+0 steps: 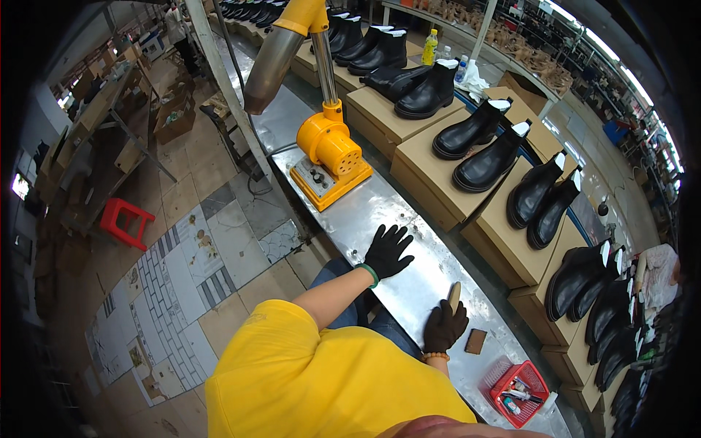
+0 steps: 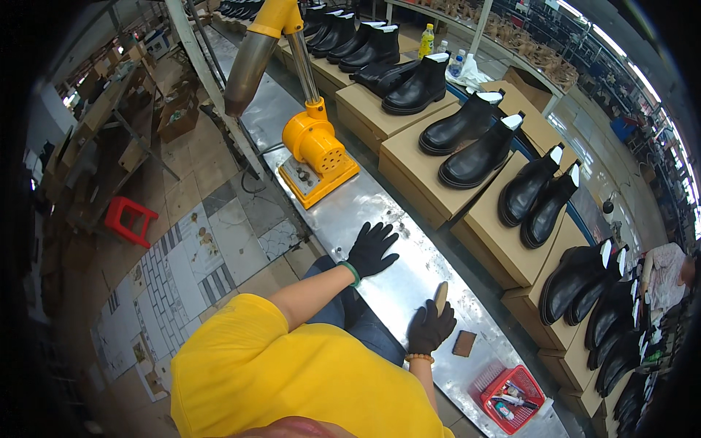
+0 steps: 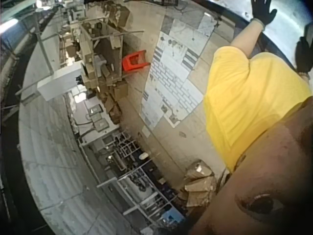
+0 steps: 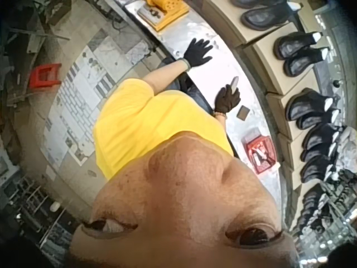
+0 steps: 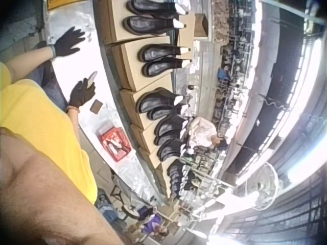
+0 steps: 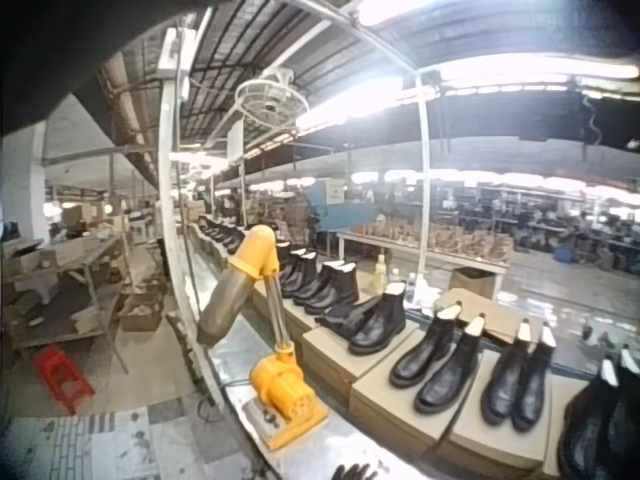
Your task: The person polishes black leather boots using a wooden block and a small abrasive pad. They work on a metal table in a factory setting, handling the boots one at a time, rubbing the surfaces, and placing them back on cardboard boxes.
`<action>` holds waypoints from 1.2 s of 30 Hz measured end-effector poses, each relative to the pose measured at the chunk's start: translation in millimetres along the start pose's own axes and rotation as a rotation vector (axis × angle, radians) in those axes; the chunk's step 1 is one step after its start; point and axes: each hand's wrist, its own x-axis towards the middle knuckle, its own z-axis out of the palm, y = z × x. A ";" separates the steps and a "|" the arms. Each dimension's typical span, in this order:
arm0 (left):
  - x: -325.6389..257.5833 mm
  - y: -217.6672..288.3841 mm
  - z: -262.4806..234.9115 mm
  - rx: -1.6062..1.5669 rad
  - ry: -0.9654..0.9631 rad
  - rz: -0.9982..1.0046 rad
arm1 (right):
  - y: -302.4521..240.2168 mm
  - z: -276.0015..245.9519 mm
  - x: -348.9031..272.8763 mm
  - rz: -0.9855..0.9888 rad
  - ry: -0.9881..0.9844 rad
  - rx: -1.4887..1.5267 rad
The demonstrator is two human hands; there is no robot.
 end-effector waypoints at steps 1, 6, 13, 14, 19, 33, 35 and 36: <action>0.2 -0.3 0.6 -0.001 0.000 0.000 | 0.1 0.2 0.0 -0.003 0.001 -0.001; 0.6 -1.9 0.7 0.014 -0.001 0.000 | -0.2 1.4 0.4 -0.005 -0.001 0.000; 1.4 -4.4 1.7 0.017 0.008 0.006 | 0.6 4.4 0.5 -0.008 -0.009 -0.002; 1.7 -4.4 1.4 0.015 0.008 0.007 | 0.8 4.8 0.9 -0.008 -0.011 -0.002; 1.4 -5.9 2.1 0.010 0.024 0.012 | 0.7 6.5 2.2 -0.015 -0.008 0.011; 2.2 -9.8 4.3 0.011 0.057 0.016 | -3.4 7.9 5.1 -0.018 0.003 0.007; 2.7 -9.7 3.8 0.017 0.043 0.014 | -3.7 8.1 5.0 -0.024 0.008 0.002; 3.0 -9.8 3.1 0.020 0.037 0.012 | -2.7 9.3 4.7 -0.029 0.012 -0.001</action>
